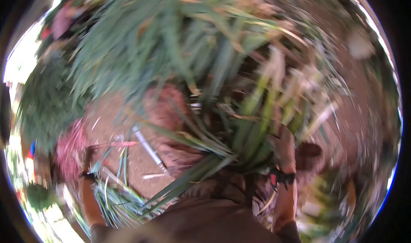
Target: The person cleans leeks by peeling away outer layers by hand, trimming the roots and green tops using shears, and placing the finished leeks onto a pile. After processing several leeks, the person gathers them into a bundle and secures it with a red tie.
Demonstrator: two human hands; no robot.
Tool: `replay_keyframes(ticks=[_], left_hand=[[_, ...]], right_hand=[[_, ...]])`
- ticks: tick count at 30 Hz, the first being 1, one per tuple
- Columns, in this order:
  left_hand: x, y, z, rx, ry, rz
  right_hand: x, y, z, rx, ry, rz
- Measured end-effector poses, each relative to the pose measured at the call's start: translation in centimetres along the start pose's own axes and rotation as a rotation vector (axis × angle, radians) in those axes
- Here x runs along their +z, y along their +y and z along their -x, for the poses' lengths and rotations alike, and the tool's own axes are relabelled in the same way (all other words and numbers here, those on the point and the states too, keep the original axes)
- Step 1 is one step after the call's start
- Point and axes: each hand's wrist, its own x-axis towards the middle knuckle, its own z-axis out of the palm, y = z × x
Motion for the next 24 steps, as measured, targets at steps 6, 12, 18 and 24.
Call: replay_keyframes(ticks=[6, 12, 18, 24], left_hand=[[-24.9, 10.0, -2.4, -0.249, 0.998, 0.079], [-19.5, 43.1, -1.1, 0.425, 0.627, 0.158], [2.1, 64.9, -9.8, 0.982, -0.083, 0.104], [11.1, 74.3, -17.0, 0.692, -0.153, -0.082]], right_hand=[[0.2, -2.6, 6.3, 0.066, 0.016, 0.076], [1.3, -1.1, 8.4, 0.148, 0.041, 0.05], [-0.4, -2.0, 7.0, 0.059, 0.112, 0.222], [-0.1, -0.2, 12.0, 0.031, 0.068, 0.286]])
